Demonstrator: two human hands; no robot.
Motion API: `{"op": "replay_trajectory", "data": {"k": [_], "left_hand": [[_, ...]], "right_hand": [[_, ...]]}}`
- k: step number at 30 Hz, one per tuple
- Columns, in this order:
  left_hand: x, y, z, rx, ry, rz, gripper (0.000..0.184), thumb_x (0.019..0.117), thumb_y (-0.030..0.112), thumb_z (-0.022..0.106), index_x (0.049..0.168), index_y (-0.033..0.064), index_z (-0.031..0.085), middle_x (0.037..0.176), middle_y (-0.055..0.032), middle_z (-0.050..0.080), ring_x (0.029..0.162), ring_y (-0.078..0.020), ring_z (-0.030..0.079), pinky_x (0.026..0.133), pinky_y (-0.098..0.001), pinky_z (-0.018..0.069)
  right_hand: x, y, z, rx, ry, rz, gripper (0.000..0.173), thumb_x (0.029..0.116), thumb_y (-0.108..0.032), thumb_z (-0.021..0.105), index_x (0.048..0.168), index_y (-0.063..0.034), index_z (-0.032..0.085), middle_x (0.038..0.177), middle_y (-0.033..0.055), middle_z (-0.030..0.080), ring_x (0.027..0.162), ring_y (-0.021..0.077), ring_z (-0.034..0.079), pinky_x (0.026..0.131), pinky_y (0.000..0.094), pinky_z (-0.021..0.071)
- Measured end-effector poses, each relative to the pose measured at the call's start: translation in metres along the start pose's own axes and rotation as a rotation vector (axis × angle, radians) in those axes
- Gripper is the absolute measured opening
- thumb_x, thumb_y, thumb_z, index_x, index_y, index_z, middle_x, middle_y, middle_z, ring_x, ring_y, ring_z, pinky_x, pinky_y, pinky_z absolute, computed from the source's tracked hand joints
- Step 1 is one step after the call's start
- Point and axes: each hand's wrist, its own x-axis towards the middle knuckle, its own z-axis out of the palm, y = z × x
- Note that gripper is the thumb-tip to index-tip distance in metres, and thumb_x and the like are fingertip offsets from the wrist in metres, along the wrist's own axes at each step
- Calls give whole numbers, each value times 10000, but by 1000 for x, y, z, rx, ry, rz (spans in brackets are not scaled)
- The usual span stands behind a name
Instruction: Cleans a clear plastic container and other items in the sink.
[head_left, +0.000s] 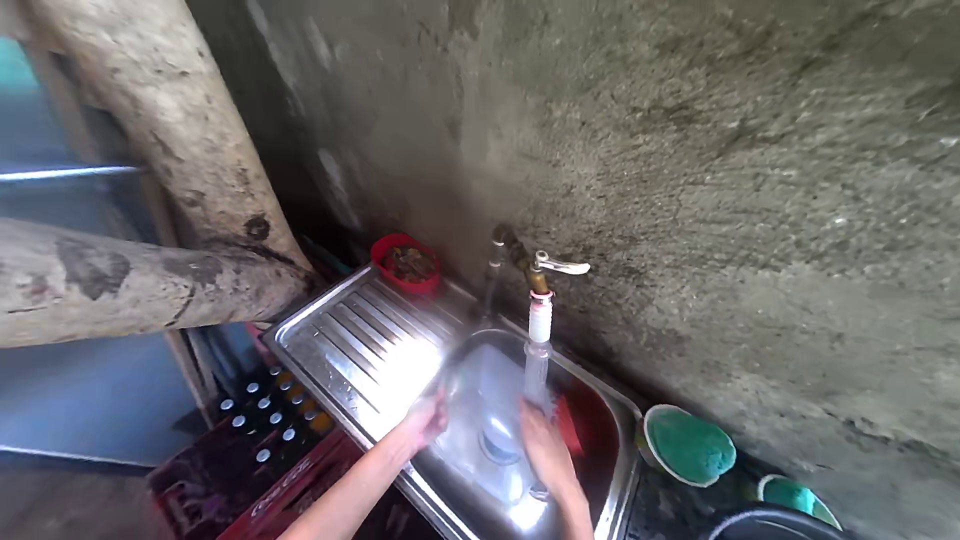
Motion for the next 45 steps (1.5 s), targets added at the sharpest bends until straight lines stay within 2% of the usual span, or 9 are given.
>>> {"op": "replay_trajectory", "data": {"k": [5,9,12,19,24,31,37,41,45], "left_hand": [[-16,-16,-2,-94,-34,19,291,1121,298,387,921,115,492,553,59,398,399,-26,389,400,-162,389],[-43,7,2,-165,-86,116,280,1126,252,368,933,95,496,604,23,482,482,-72,519,497,-206,506],[-63,31,8,-101,-215,101,263,1118,238,375,1043,57,550,707,-37,607,605,-131,639,590,-268,573],[-79,56,25,-47,-495,28,218,1048,31,412,1252,2,482,1054,-140,639,865,-211,691,764,-337,605],[-86,52,39,77,-588,-33,353,1052,11,377,1404,44,384,1178,-180,633,828,-233,703,719,-347,604],[-107,44,47,288,-562,-35,526,1066,21,391,1549,108,199,1319,-196,564,841,-202,672,714,-315,564],[-125,16,36,488,-628,193,602,1020,-14,526,1531,10,209,1285,-229,596,924,-209,684,790,-335,571],[-132,-7,22,1043,-813,522,554,997,71,599,1466,-125,381,1379,-310,546,1262,-348,578,1089,-460,451],[-146,-32,14,1496,-859,563,501,1036,91,524,1508,-25,402,1271,-281,624,1190,-419,623,1021,-574,482]], "right_hand": [[68,-8,-3,275,-114,50,526,1129,-286,361,1565,8,356,1591,216,408,1495,283,376,1243,446,267],[86,-16,14,914,378,162,297,968,89,558,1250,167,513,1002,187,670,843,142,672,767,261,576],[84,-38,1,1021,383,337,135,1038,24,488,1162,76,509,705,32,548,492,32,490,453,175,432],[51,-61,-50,326,585,423,369,1055,-264,497,1166,36,680,1103,242,684,1025,356,649,889,580,484],[49,-108,-115,-218,806,-110,564,1045,-163,463,1566,7,328,1521,338,392,1386,497,433,1120,633,370],[54,-203,-108,-642,690,167,336,1008,-111,496,1231,103,630,1282,319,621,1265,474,572,991,608,471],[2,-222,-67,-302,693,65,781,1003,-115,528,1626,4,73,1520,360,352,1356,524,437,1016,654,435],[-45,-186,-22,-320,436,294,963,970,-390,692,1634,-12,106,1598,375,239,1436,560,326,1069,689,370],[-65,-130,-14,-330,318,695,733,1037,-224,550,1641,-81,160,1545,364,345,1355,546,450,1033,624,451]]}}
